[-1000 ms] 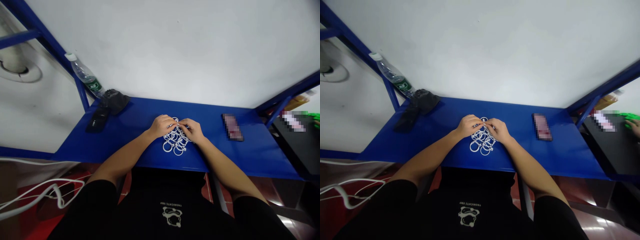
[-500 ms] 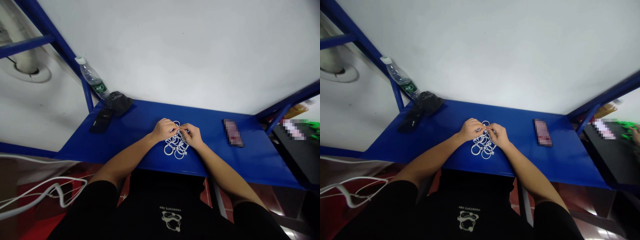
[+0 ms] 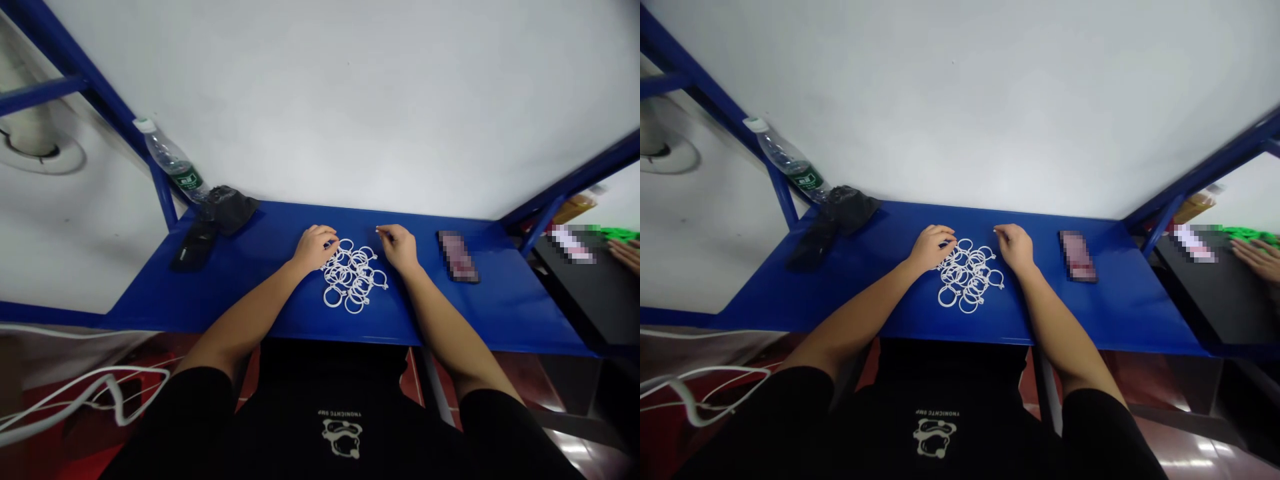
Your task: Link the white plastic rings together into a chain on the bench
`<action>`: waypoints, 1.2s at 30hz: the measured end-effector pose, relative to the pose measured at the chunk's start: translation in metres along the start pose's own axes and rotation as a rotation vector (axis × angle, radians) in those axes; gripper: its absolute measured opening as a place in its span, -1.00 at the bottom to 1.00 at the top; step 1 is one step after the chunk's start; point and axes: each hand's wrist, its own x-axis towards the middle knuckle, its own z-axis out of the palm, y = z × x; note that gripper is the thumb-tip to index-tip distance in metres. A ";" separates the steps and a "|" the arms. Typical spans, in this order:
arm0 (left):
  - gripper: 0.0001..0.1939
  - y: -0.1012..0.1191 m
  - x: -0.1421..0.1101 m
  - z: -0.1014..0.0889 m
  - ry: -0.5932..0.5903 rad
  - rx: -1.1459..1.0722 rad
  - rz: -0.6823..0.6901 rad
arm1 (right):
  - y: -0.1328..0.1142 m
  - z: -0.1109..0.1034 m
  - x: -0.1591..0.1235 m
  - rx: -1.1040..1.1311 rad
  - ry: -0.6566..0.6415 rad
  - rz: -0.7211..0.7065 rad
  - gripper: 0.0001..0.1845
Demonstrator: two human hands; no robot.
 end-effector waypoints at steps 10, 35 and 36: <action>-0.81 0.005 -0.001 0.002 -0.202 -0.013 0.051 | 0.006 0.005 0.001 0.040 -0.132 0.067 -0.72; -0.97 0.013 -0.003 0.001 -0.258 0.032 -0.017 | -0.001 0.016 0.004 0.022 -0.454 0.180 -0.81; -0.96 0.013 -0.003 0.002 -0.252 0.045 -0.021 | -0.002 0.016 0.003 0.025 -0.451 0.184 -0.81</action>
